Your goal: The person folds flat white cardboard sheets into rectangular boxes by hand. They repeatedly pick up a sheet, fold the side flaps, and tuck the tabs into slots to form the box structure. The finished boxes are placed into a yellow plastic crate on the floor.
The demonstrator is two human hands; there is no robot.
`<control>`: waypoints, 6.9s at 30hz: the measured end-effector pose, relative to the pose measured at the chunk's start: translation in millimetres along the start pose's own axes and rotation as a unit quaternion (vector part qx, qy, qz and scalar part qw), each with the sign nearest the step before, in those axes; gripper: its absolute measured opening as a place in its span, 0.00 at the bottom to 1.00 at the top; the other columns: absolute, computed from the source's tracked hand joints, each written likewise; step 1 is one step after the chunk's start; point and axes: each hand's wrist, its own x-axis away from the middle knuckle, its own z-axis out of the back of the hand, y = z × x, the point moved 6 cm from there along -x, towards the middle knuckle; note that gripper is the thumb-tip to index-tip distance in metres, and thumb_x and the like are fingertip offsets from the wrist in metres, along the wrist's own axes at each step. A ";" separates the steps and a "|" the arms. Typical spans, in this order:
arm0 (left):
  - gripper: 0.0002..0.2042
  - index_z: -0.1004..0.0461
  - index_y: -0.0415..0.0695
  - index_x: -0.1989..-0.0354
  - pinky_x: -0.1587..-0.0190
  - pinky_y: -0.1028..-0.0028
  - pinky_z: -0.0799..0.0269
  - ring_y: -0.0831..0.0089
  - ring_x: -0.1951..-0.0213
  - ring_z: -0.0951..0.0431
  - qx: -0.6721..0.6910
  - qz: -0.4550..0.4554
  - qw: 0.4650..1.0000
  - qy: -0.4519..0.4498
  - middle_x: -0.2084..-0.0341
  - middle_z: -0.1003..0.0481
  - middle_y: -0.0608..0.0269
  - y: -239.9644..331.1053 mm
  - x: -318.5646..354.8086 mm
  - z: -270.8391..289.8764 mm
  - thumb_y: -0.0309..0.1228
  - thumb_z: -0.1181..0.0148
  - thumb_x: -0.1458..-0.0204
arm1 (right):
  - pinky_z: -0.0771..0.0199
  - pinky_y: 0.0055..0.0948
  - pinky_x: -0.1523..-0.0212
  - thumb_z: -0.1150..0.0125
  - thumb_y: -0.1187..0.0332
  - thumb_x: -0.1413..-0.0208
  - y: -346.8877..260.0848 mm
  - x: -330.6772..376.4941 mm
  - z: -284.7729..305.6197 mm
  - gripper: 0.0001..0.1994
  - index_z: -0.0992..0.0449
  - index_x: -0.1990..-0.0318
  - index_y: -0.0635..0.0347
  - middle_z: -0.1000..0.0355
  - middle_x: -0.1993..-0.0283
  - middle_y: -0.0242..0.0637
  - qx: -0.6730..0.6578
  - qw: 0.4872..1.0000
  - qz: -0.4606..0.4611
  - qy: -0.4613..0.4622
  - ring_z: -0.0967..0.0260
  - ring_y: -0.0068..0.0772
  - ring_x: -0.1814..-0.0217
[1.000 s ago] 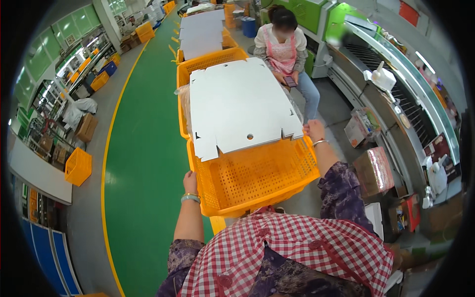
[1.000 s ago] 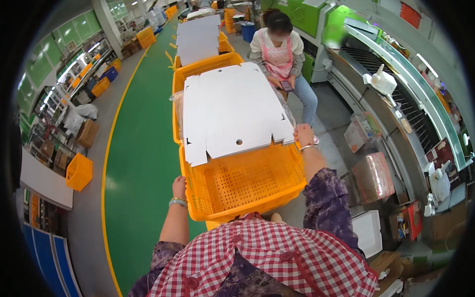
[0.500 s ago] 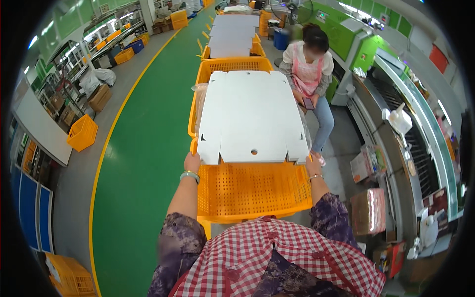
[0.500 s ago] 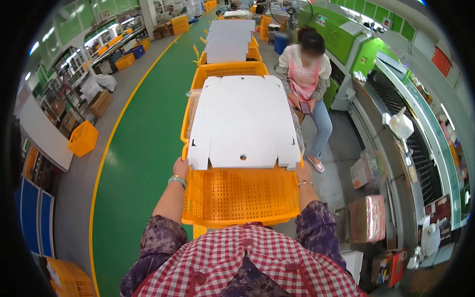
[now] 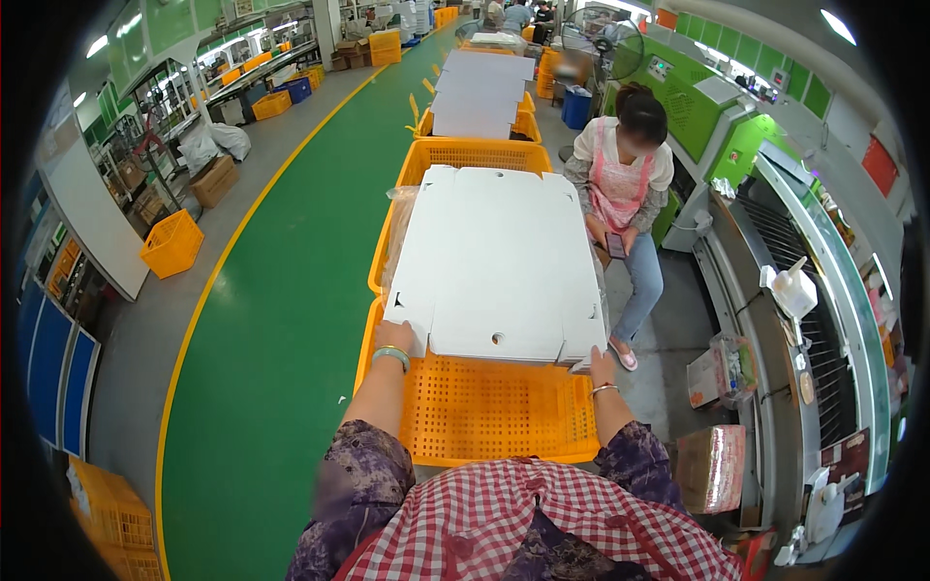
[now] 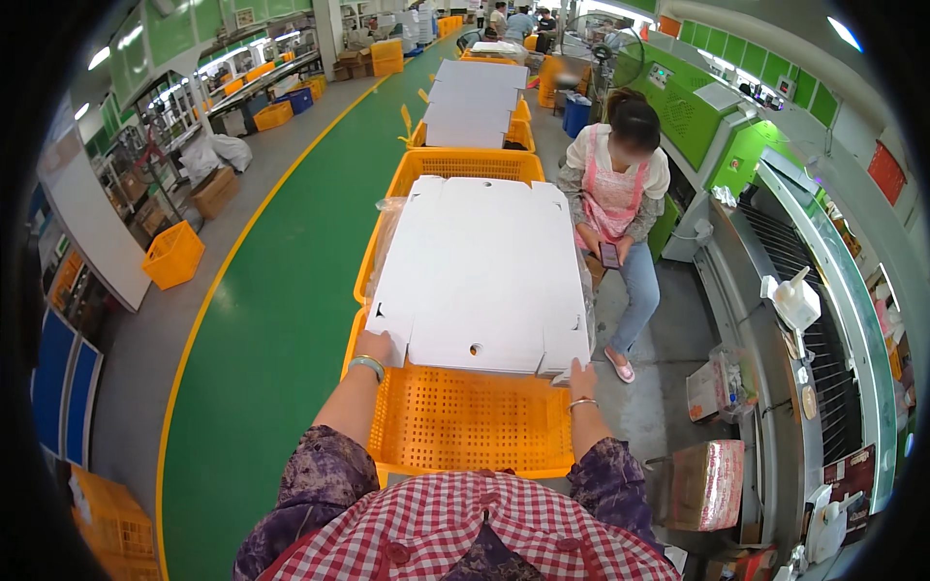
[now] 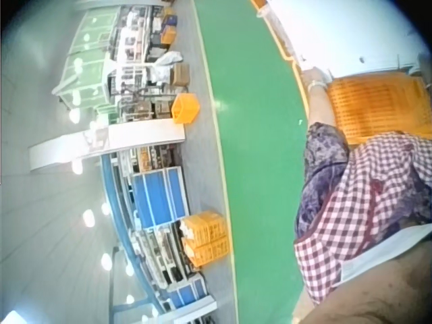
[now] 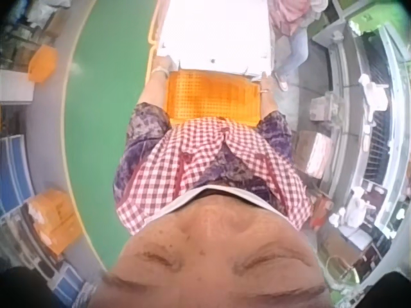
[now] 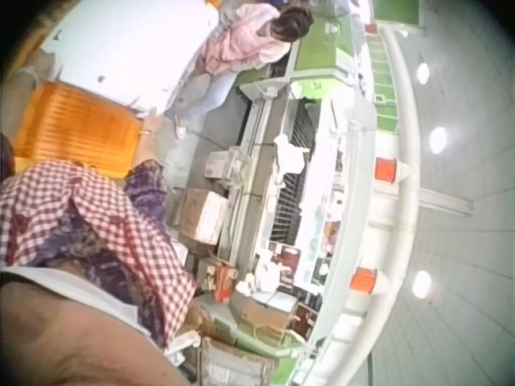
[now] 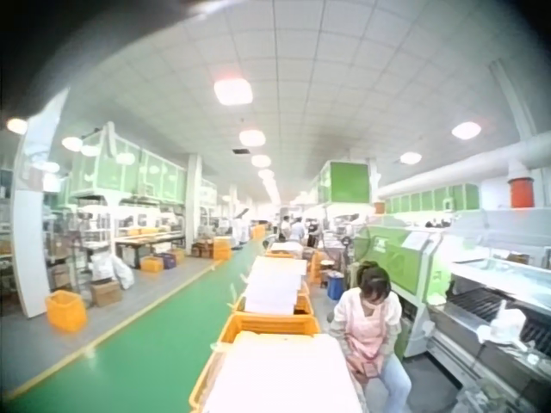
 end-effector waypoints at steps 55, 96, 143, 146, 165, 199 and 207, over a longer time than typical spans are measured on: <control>0.10 0.31 0.29 0.58 0.56 0.72 0.23 0.63 0.58 0.23 0.732 -0.213 0.548 -0.344 0.62 0.25 0.50 -31.4 133.1 240.1 0.24 0.50 0.45 | 0.35 0.21 0.46 0.44 0.73 0.43 -75.6 133.9 175.0 0.21 0.32 0.41 0.57 0.34 0.40 0.33 -0.166 0.918 0.358 -0.041 0.37 0.23 0.45; 0.06 0.23 0.40 0.66 0.61 0.78 0.34 0.80 0.66 0.29 0.156 -0.558 0.742 -0.337 0.72 0.25 0.70 182.0 302.5 257.1 0.27 0.36 0.51 | 0.31 0.26 0.67 0.33 0.65 0.52 -308.8 230.2 272.3 0.10 0.23 0.69 0.62 0.28 0.72 0.34 -0.179 0.892 0.413 -0.038 0.32 0.28 0.72; 0.06 0.24 0.42 0.76 0.57 0.69 0.37 0.65 0.75 0.31 0.067 -0.709 0.660 -0.240 0.83 0.28 0.63 100.7 368.1 225.3 0.28 0.32 0.56 | 0.35 0.36 0.68 0.36 0.63 0.51 -279.6 341.2 246.1 0.09 0.28 0.69 0.56 0.34 0.77 0.35 0.162 0.821 0.524 -0.161 0.34 0.40 0.71; 0.05 0.23 0.41 0.74 0.53 0.67 0.34 0.69 0.75 0.32 0.038 -0.711 0.650 -0.266 0.82 0.29 0.64 99.9 370.5 225.3 0.26 0.33 0.56 | 0.35 0.37 0.69 0.38 0.63 0.49 -286.8 349.8 232.4 0.08 0.28 0.69 0.56 0.35 0.78 0.36 0.194 0.804 0.526 -0.196 0.34 0.41 0.72; 0.09 0.22 0.40 0.72 0.71 0.67 0.33 0.59 0.74 0.27 -0.031 -0.704 0.633 -0.322 0.80 0.26 0.56 90.4 371.8 220.4 0.30 0.31 0.58 | 0.40 0.36 0.76 0.39 0.62 0.47 -300.0 360.6 213.2 0.11 0.29 0.75 0.58 0.39 0.82 0.37 0.086 0.785 0.566 -0.237 0.37 0.40 0.78; 0.43 0.34 0.42 0.43 0.55 0.60 0.36 0.61 0.64 0.31 -0.177 -0.789 0.589 0.007 0.65 0.32 0.57 57.2 351.9 235.5 0.40 0.24 0.74 | 0.34 0.39 0.68 0.42 0.58 0.47 -233.8 316.8 228.1 0.10 0.28 0.72 0.53 0.34 0.77 0.38 0.120 0.839 0.482 -0.221 0.33 0.42 0.70; 0.36 0.32 0.42 0.45 0.62 0.65 0.37 0.65 0.69 0.31 -0.188 -0.771 0.606 -0.060 0.71 0.31 0.62 23.8 319.8 198.2 0.41 0.29 0.66 | 0.33 0.40 0.67 0.42 0.60 0.47 -215.5 332.8 204.0 0.07 0.27 0.70 0.51 0.33 0.77 0.38 0.167 0.814 0.495 -0.254 0.33 0.43 0.69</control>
